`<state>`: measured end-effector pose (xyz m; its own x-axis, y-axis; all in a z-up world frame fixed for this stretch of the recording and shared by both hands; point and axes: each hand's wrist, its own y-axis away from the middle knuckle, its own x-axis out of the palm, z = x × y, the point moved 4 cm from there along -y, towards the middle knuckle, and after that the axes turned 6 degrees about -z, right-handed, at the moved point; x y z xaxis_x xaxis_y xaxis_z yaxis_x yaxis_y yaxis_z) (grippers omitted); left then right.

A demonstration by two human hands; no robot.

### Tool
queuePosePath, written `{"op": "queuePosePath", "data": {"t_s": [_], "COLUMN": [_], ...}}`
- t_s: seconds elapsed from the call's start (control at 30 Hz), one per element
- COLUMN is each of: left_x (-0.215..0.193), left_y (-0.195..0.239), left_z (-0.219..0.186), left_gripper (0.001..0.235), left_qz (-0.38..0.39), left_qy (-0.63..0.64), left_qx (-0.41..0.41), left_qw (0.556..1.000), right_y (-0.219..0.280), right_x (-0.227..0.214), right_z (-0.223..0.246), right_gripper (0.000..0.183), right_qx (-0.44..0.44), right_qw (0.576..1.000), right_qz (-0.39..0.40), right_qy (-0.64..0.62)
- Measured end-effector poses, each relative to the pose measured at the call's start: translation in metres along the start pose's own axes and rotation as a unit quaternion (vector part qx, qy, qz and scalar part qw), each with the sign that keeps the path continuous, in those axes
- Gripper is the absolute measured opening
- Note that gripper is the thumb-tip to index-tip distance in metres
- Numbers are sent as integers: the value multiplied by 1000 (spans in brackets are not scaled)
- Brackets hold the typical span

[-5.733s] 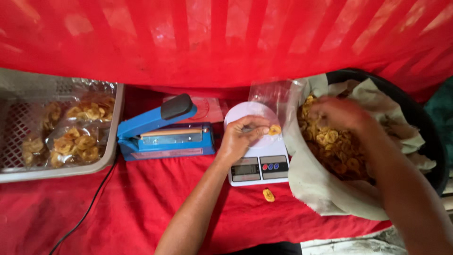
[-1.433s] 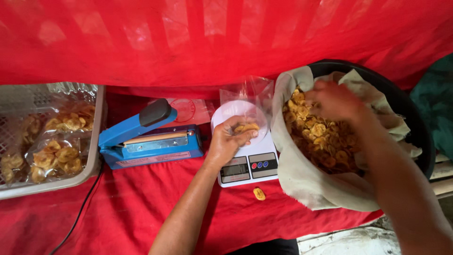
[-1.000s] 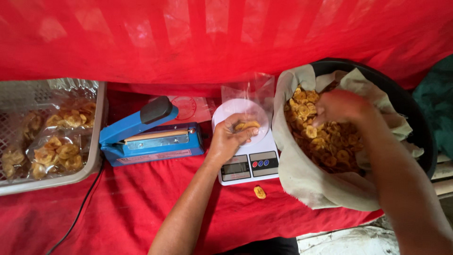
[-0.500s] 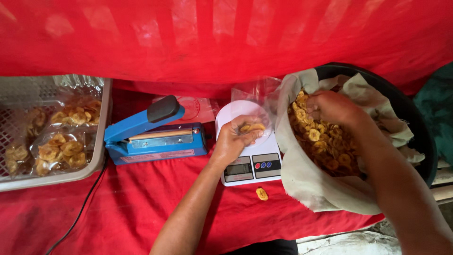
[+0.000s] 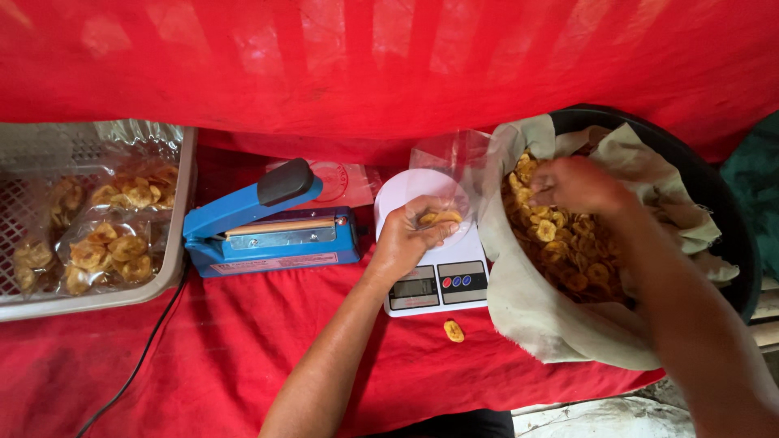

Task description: The person scoops dried banana chips from a cloth-lined bowl into a clear plastic bag, weighs the bag on a digital scale, and seals it using a blue heat sealer. The sealed bag is then placed into a plastic basket. This process is repeated multiple times.

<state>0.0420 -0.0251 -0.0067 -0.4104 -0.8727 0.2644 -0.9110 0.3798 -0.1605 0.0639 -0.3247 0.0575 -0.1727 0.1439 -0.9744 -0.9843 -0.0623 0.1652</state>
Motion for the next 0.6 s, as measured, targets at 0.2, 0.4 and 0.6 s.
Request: {"op": "queuePosePath", "data": {"t_s": [0.2,0.4,0.6], "left_x": [2,2,0], "left_y": [0,2,3], "left_z": [-2,-7,-13], "left_gripper": [34,34,33], "left_qz": [22,11,-1], "left_qy": [-6,-3,-30], "left_qx": [29,1,11], "left_qw": [999,1000,999], "right_y": [55,82,67], "right_x": [-97,-175,-169], "right_z": [39,120,179], "right_gripper": [21,15,20], "right_qx": [43,-302,-345], "right_qw": [975,866,886], "right_qz": [-119,-239,-264], "right_qy": [-185,-318,-159]}}
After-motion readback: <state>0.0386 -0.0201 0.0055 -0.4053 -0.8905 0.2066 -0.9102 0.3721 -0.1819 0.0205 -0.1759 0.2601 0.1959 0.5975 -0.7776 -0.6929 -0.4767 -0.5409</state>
